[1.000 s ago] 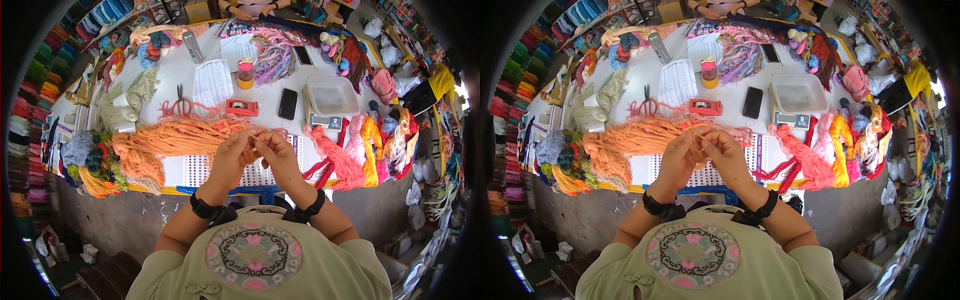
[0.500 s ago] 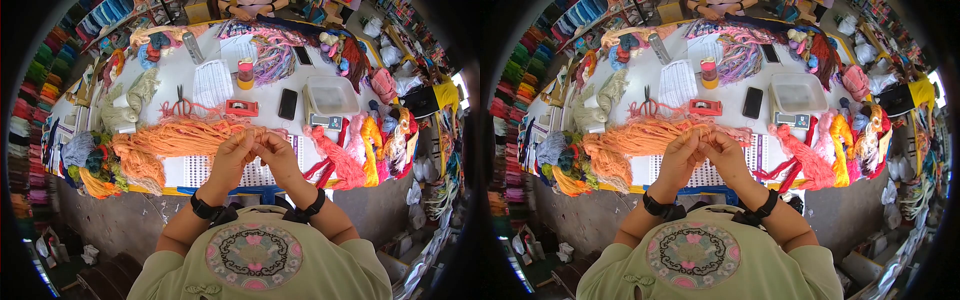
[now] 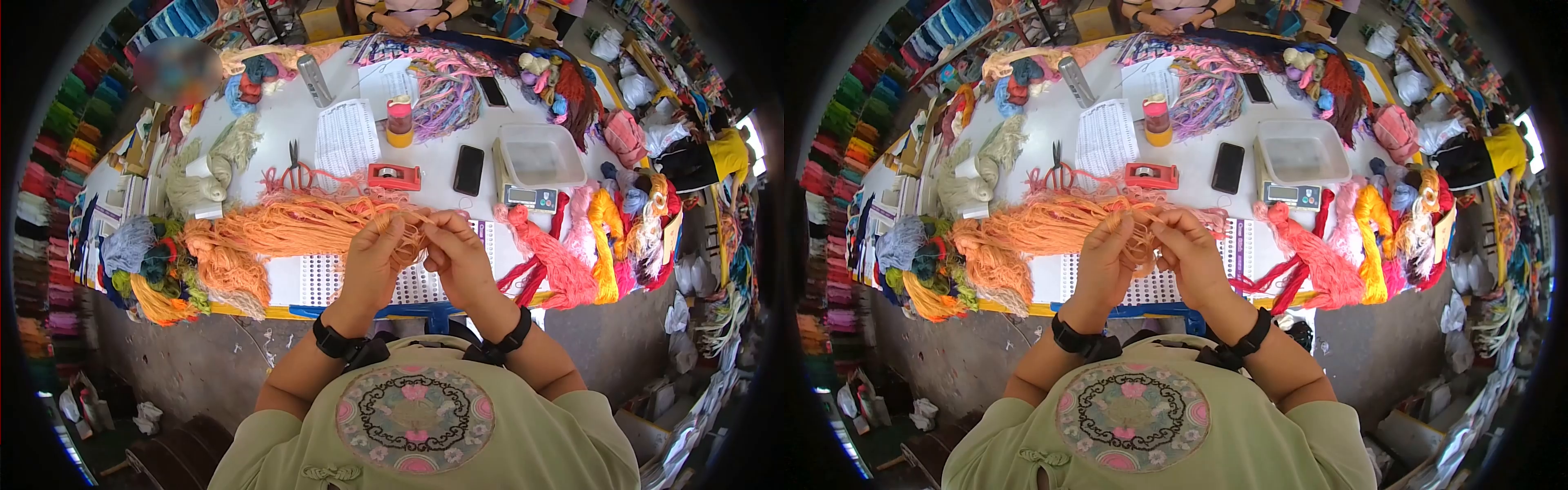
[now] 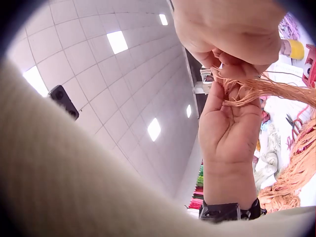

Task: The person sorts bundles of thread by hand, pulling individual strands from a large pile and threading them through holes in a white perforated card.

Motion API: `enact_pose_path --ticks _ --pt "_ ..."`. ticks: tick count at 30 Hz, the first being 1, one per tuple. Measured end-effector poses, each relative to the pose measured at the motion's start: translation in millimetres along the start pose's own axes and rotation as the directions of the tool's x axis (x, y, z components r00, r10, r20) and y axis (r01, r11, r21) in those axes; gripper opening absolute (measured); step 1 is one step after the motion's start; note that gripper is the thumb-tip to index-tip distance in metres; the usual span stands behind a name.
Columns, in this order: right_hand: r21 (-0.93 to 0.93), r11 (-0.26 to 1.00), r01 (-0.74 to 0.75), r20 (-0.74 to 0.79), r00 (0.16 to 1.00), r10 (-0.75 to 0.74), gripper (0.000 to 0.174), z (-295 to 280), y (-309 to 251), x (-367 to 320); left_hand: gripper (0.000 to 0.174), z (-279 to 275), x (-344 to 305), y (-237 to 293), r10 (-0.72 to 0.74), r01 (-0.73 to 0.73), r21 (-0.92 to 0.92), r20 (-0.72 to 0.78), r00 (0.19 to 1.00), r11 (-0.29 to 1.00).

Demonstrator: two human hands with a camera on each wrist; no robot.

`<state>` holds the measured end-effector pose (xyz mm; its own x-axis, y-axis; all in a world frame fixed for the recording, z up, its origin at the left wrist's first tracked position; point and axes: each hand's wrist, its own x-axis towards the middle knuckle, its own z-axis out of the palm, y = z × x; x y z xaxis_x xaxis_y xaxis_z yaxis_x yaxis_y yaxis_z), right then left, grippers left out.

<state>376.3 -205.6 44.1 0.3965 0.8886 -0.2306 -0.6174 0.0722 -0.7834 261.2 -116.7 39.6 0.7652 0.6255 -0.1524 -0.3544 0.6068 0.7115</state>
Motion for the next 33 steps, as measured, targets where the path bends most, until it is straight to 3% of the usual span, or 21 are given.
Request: enact_pose_path --ticks 1,5,7,8,10,11,13,22,25,28,33 --pt "0.135 0.991 -0.023 0.019 1.0 0.021 0.007 0 -1 0 0.025 -2 1 0 0.002 -0.002 0.007 0.015 1.0 1.0" --pt "0.18 0.983 -0.035 0.0 0.999 0.035 0.008 -7 -1 0 0.028 -1 0 2 -0.007 0.007 -0.016 0.006 1.0 1.0" --pt "0.015 0.996 -0.09 -0.018 0.996 0.091 0.008 -10 0 0 0.034 3 -2 4 0.017 -0.016 -0.028 0.011 1.0 0.999" --pt "0.017 0.996 -0.089 -0.02 0.996 0.09 0.008 -8 -1 -1 0.034 6 -2 7 0.015 -0.014 -0.027 0.012 1.0 1.0" --pt "-0.275 0.961 -0.038 -0.03 0.999 0.031 0.009 0 -1 -4 0.04 9 -2 11 -0.042 0.043 -0.008 0.107 0.993 0.999" --pt "-0.275 0.961 -0.038 -0.031 0.999 0.031 0.009 -1 0 -4 0.04 9 -3 10 -0.043 0.044 -0.008 0.108 0.993 0.999" --pt "-0.348 0.938 0.009 0.011 1.0 -0.005 0.009 -5 4 -3 0.042 7 -2 8 -0.054 0.031 0.188 0.117 0.992 0.982" --pt "-0.166 0.986 0.018 -0.025 0.999 -0.023 0.006 -2 4 -4 0.032 10 -3 10 -0.041 0.037 0.076 0.053 0.998 0.996" --pt "-0.121 0.992 0.024 0.0 1.0 -0.025 0.007 0 5 -3 0.026 -6 1 2 0.015 -0.034 0.134 0.141 0.99 0.99" --pt "-0.005 1.0 0.012 0.035 0.999 -0.012 0.008 -5 8 -1 0.02 -13 3 1 -0.024 0.007 0.142 0.118 0.993 0.99" --pt "-0.039 0.999 -0.001 -0.009 1.0 0.001 0.01 -3 7 -2 0.025 -1 -2 4 -0.013 0.01 0.094 0.031 0.999 0.996"
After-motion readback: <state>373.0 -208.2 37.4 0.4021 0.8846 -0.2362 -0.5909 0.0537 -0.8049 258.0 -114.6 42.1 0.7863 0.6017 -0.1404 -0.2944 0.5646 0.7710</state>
